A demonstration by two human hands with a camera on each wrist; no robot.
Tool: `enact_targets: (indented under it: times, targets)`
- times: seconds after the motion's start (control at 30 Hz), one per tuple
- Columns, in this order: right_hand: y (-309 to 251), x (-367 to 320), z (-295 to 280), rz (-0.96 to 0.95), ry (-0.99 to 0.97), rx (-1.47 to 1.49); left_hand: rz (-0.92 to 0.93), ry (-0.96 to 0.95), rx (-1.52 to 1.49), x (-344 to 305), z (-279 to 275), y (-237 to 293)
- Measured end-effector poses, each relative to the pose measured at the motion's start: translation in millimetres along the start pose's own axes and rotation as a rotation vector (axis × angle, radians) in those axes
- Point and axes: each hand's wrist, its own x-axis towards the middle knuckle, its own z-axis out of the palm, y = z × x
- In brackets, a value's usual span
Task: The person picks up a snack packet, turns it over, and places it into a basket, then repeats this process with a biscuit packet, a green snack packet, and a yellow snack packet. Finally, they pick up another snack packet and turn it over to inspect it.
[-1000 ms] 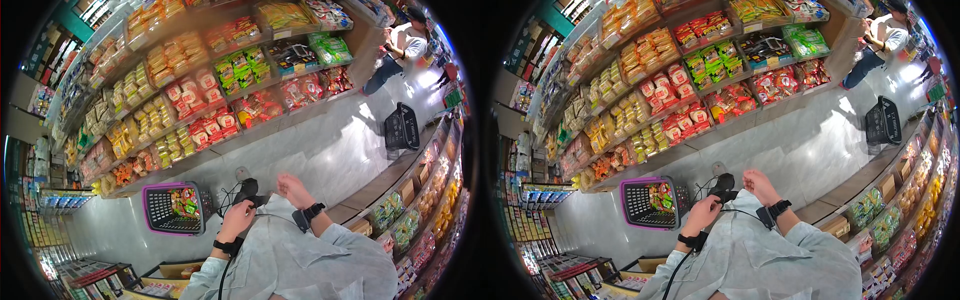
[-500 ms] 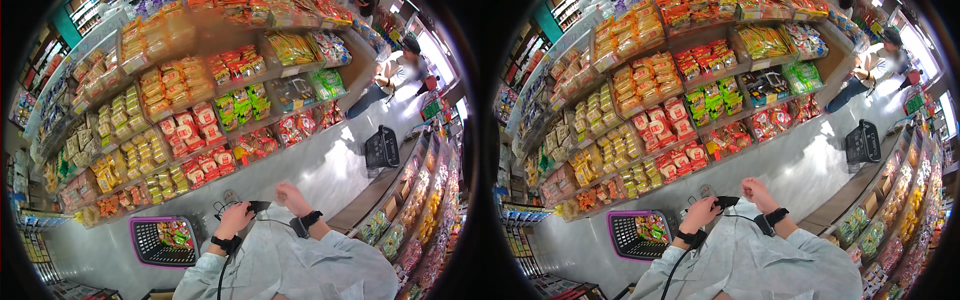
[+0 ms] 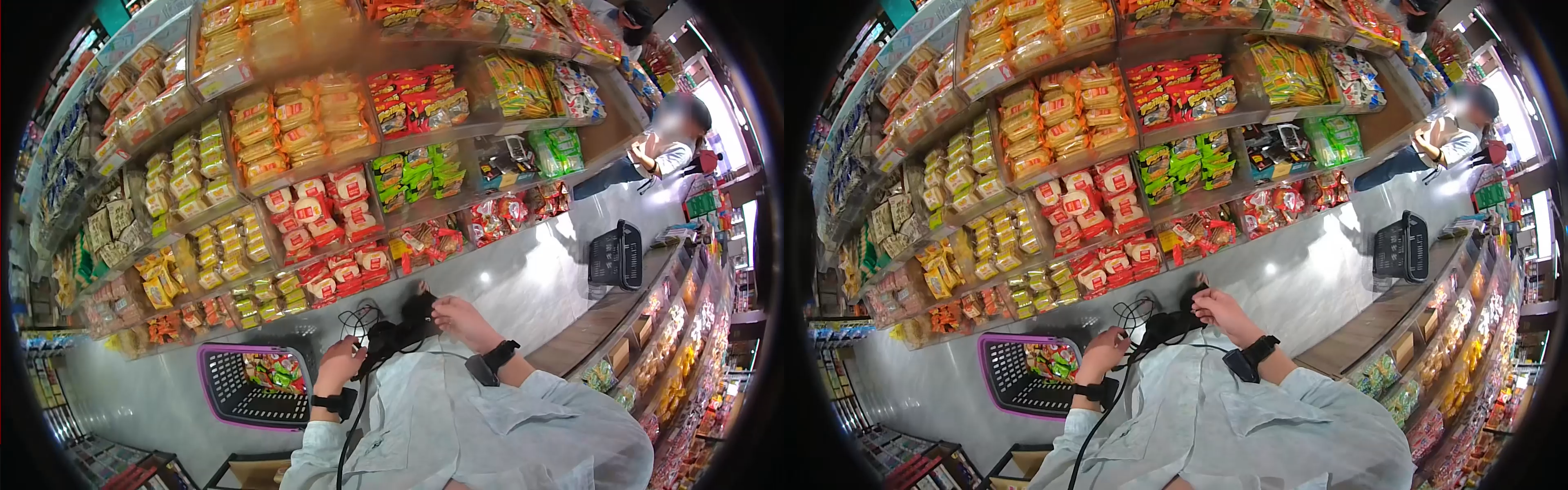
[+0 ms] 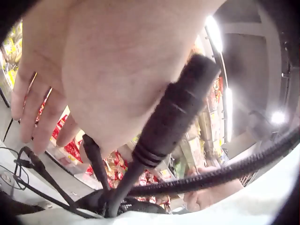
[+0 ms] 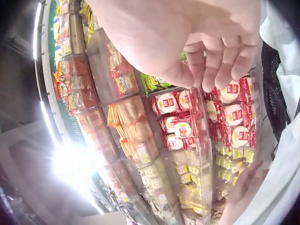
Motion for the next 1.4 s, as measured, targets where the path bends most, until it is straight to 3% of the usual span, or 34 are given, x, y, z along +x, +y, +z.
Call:
enact_targets:
  times: [0.17,0.27,0.43,0.53,0.63,0.93,1.1,1.2,1.3,1.4]
  targets:
    - [-34.2,22.5,-5.6,0.001,0.024,0.003,-0.118,0.075,0.051,32.9,-21.3,4.2]
    - [-58.8,53.2,-11.1,0.004,-0.022,0.012,-0.161,0.129,0.05,49.0,-53.1,33.6]
    - [-110.0,98.7,-15.9,-0.096,-0.159,0.069,-0.13,0.31,-0.041,71.6,-93.6,82.7]
    - [-142.6,119.2,-18.0,-0.117,-0.18,0.072,0.014,0.503,-0.013,85.8,-112.0,116.5]
    - [-160.2,139.3,-26.9,-0.18,-0.24,0.081,0.093,0.58,-0.046,95.3,-129.8,153.7]
    - [-189.6,136.1,-33.6,-0.185,-0.224,0.082,0.169,0.943,0.058,112.0,-198.4,178.2]
    - [-169.7,134.5,-26.9,-0.178,-0.102,0.085,0.154,0.924,0.007,117.1,-237.2,156.9]
    - [-159.4,126.3,-8.8,-0.177,-0.055,0.083,0.343,0.889,0.13,124.6,-248.9,137.4]
    - [-148.6,114.2,14.7,-0.205,-0.026,0.078,0.25,0.702,-0.081,130.7,-260.0,129.7]
    - [-136.9,99.8,40.7,-0.242,0.029,0.088,0.225,0.555,-0.064,135.1,-270.8,120.3]
